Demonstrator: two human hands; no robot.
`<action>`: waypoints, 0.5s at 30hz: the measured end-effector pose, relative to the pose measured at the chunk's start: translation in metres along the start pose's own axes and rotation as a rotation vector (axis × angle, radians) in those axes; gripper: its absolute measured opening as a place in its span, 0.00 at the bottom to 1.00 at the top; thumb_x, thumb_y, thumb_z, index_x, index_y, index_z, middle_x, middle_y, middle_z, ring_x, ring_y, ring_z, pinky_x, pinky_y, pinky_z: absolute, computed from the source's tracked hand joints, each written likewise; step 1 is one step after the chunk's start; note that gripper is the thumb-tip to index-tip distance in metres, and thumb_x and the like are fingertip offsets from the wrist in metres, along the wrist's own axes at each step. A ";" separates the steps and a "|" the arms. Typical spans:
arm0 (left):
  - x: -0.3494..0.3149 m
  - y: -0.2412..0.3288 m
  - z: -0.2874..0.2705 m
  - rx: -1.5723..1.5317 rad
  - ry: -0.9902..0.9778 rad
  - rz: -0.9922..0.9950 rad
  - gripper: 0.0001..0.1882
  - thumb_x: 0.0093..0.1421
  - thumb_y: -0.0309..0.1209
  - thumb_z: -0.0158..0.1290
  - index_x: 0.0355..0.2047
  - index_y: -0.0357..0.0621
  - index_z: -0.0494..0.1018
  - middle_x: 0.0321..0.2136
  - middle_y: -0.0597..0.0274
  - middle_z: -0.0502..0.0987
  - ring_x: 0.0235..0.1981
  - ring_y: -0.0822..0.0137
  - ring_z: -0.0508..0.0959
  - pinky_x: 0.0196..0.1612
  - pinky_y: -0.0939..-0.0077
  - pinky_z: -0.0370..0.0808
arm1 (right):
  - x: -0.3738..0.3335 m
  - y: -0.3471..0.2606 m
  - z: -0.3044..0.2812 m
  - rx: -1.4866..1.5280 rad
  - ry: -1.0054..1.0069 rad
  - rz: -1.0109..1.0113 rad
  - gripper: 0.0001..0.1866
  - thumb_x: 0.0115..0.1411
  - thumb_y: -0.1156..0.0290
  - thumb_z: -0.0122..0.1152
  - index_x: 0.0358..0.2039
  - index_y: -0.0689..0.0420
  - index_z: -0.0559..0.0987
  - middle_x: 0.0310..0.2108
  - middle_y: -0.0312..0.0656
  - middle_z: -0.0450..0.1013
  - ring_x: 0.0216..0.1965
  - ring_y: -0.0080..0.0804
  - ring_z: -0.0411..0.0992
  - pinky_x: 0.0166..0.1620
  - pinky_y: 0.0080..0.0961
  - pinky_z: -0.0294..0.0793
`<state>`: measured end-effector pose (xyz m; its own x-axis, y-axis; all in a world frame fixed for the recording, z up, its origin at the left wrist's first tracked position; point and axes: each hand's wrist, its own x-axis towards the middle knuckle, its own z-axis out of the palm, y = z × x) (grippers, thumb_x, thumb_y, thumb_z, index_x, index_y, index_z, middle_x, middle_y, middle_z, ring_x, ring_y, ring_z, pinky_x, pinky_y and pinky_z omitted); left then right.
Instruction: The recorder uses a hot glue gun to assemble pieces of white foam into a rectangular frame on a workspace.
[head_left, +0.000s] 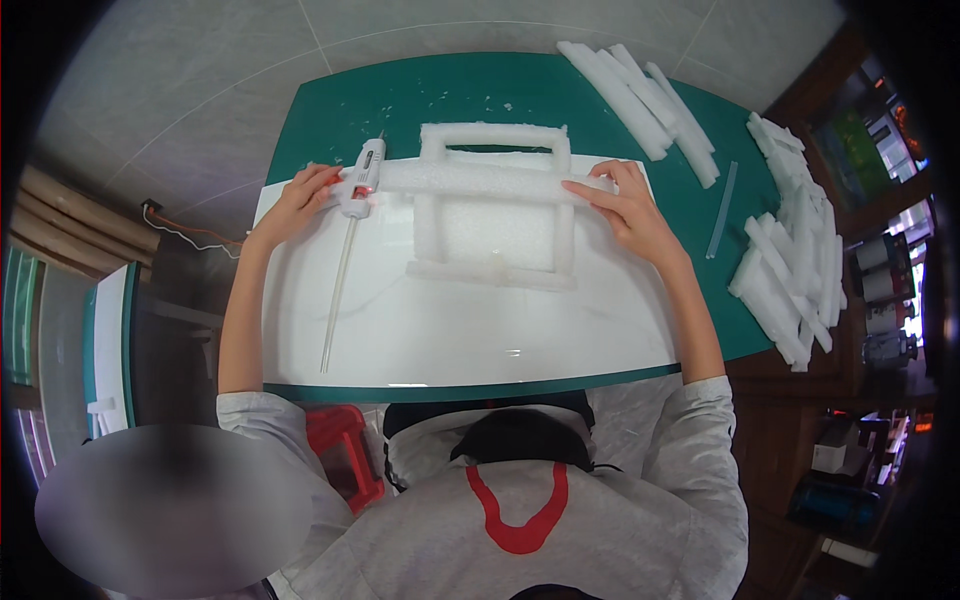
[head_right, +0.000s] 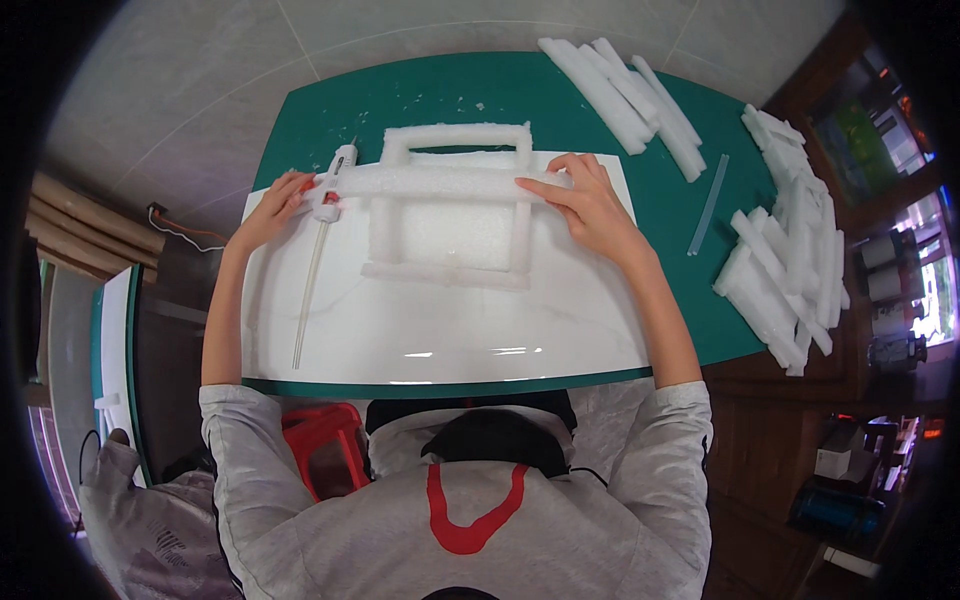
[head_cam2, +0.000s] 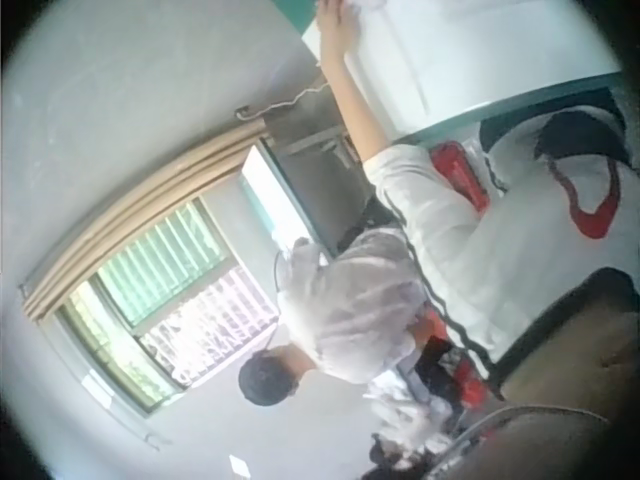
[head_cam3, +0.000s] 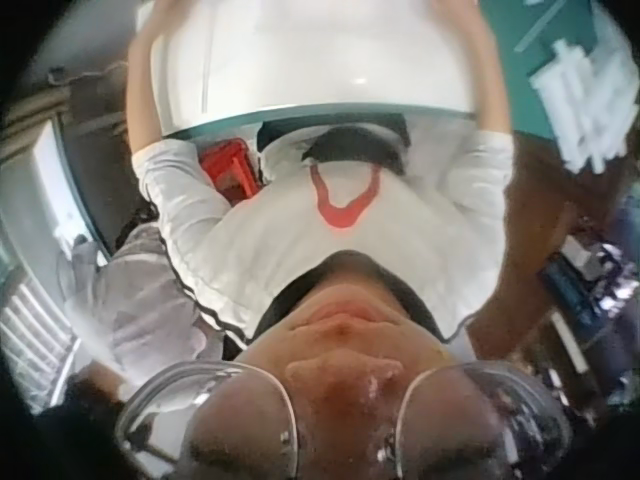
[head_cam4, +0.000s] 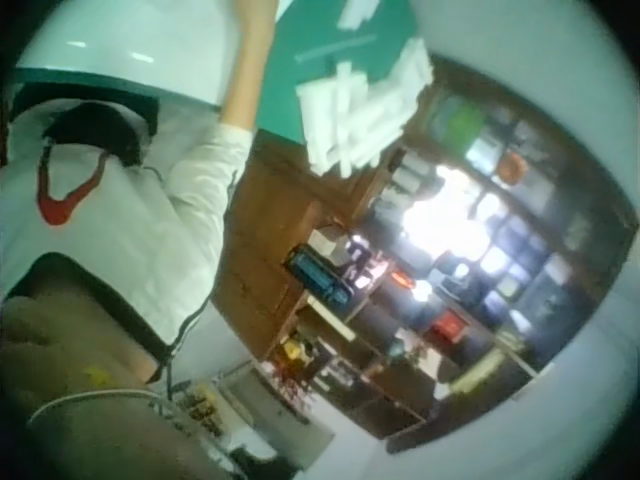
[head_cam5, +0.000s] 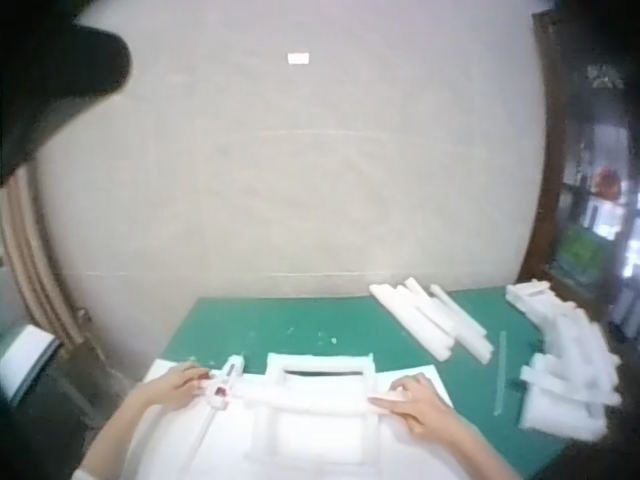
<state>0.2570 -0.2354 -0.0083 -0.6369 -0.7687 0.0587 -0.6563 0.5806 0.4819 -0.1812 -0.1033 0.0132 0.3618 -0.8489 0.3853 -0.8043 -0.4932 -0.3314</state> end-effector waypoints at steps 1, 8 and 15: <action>-0.001 0.000 0.001 0.016 0.047 -0.036 0.22 0.59 0.35 0.40 0.54 0.42 0.59 0.51 0.54 0.59 0.52 0.60 0.60 0.54 0.71 0.55 | 0.001 0.001 0.001 0.005 -0.003 0.002 0.24 0.49 0.84 0.48 0.43 0.41 0.76 0.38 0.40 0.62 0.43 0.36 0.58 0.49 0.27 0.59; 0.001 0.092 0.004 0.316 0.286 0.312 0.24 0.58 0.32 0.41 0.55 0.43 0.56 0.55 0.54 0.56 0.56 0.60 0.58 0.59 0.65 0.47 | 0.000 -0.003 -0.003 -0.021 -0.007 -0.019 0.27 0.46 0.87 0.48 0.43 0.43 0.76 0.38 0.42 0.62 0.43 0.38 0.58 0.50 0.28 0.57; -0.003 0.139 0.034 0.435 0.206 0.271 0.33 0.54 0.47 0.46 0.54 0.39 0.56 0.56 0.55 0.56 0.58 0.59 0.55 0.59 0.64 0.50 | 0.003 -0.010 -0.002 -0.101 -0.018 0.009 0.28 0.45 0.88 0.47 0.43 0.43 0.75 0.40 0.43 0.62 0.44 0.39 0.58 0.49 0.28 0.58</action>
<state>0.1539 -0.1432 0.0288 -0.7427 -0.5877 0.3211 -0.6143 0.7887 0.0228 -0.1733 -0.1002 0.0192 0.3625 -0.8569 0.3666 -0.8504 -0.4650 -0.2461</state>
